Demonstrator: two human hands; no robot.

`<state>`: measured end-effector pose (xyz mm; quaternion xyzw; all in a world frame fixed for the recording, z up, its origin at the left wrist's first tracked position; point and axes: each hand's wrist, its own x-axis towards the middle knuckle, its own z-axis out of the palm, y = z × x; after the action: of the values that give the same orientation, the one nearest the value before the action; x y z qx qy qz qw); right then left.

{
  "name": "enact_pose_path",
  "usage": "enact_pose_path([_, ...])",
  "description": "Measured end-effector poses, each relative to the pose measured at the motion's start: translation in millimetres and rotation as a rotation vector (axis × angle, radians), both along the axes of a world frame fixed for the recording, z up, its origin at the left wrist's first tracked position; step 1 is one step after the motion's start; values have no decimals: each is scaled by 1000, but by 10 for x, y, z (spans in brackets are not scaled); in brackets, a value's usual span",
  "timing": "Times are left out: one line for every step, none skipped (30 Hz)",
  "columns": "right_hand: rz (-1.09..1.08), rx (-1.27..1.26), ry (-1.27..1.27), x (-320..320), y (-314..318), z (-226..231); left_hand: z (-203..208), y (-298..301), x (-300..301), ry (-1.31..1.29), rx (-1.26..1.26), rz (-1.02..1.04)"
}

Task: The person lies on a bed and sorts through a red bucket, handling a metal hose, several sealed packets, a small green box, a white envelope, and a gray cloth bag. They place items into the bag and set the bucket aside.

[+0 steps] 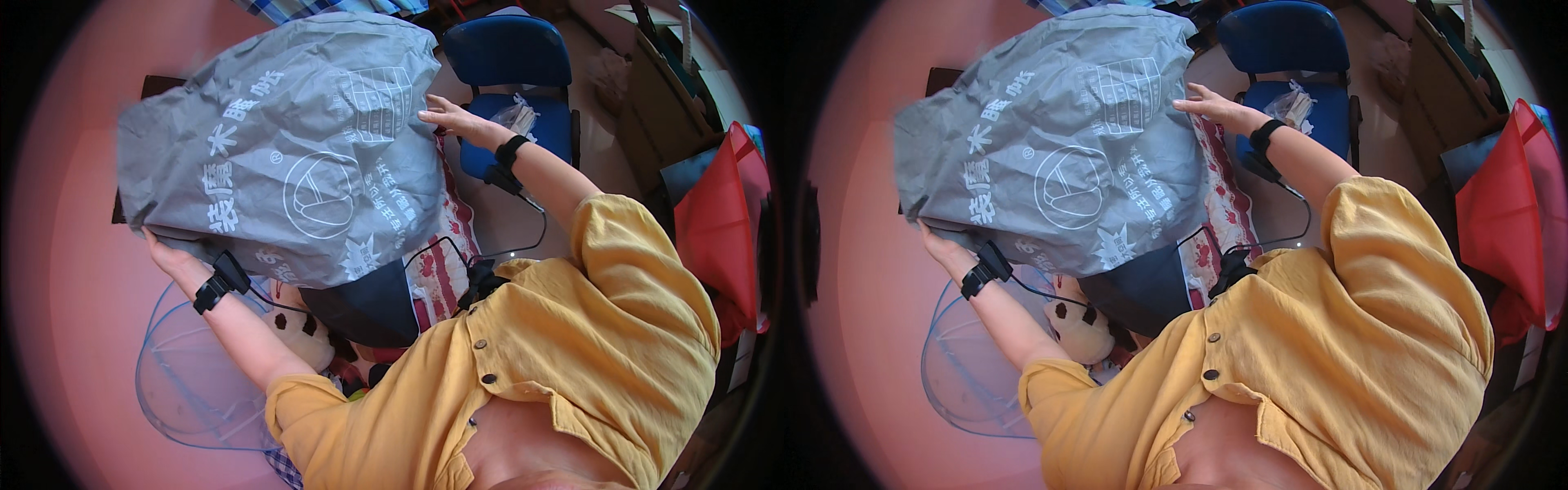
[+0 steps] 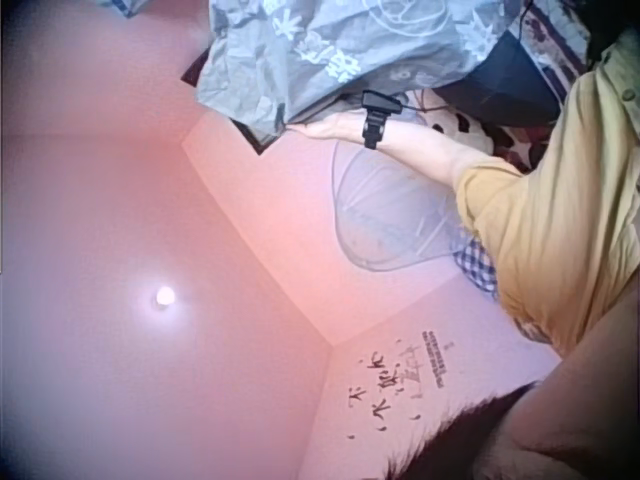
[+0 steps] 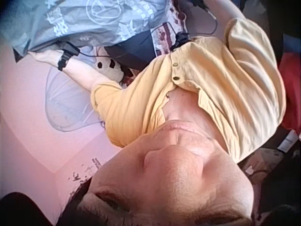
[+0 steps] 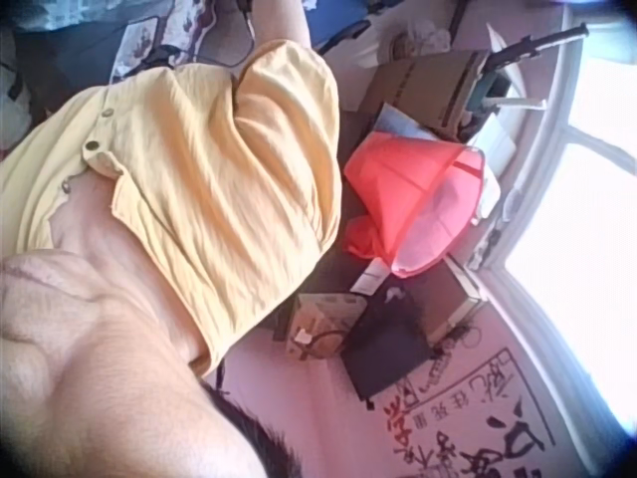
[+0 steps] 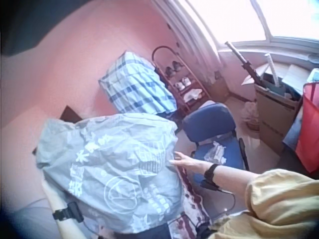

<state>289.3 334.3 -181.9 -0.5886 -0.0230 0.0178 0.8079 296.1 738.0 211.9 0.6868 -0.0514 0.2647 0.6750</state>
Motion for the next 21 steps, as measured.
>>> enact_pose_path([23,56,6,11,17,85,-54,74,66,24,-4,-40])
enact_pose_path([44,112,11,15,18,169,-103,142,146,67,-38,-43])
enact_pose_path([69,173,-4,7,-24,241,-114,180,209,136,-93,5])
enact_pose_path([-4,216,66,0,-56,309,-228,248,239,117,-70,-36])
enact_pose_path([-91,256,90,-57,-148,330,-321,350,213,149,-85,6])
enact_pose_path([-162,300,85,-112,-288,333,-443,454,214,196,-99,47])
enact_pose_path([-239,332,112,-121,-454,359,-559,576,238,246,-119,91])
enact_pose_path([-245,346,40,-143,-693,377,-731,727,264,199,-76,41])
enact_pose_path([-277,361,-26,-187,-945,420,-856,832,350,252,-135,106])
enact_pose_path([-312,247,-22,-211,-1088,458,-1110,929,439,303,-107,80])
enact_pose_path([-377,139,-3,-238,-1184,498,-1326,1013,528,367,-74,139])
enact_pose_path([-329,205,-31,-268,-1287,559,-1485,1071,608,421,-63,110])
enact_pose_path([-265,272,28,-327,-1425,654,-1578,1107,676,435,-89,49])
enact_pose_path([-204,319,-22,-386,-1536,736,-1664,1123,739,471,-138,25])
enact_pose_path([-167,349,-106,-421,-1602,849,-1719,1143,786,490,-175,-20])
enact_pose_path([-166,218,-201,-505,-1616,885,-1755,1137,824,456,-246,-99])
enact_pose_path([-264,100,-279,-602,-1603,894,-1782,1135,854,420,-267,-139])
enact_pose_path([-208,-86,-202,-702,-1536,866,-1764,1127,864,454,-301,-153])
enact_pose_path([-212,-261,-78,-761,-1459,779,-1801,1132,879,493,-364,-204])
enact_pose_path([-144,-469,72,-823,-1436,754,-1782,1129,884,469,-284,-202])
enact_pose_path([-172,-445,179,-845,-1429,690,-1823,1136,895,481,-259,-209])
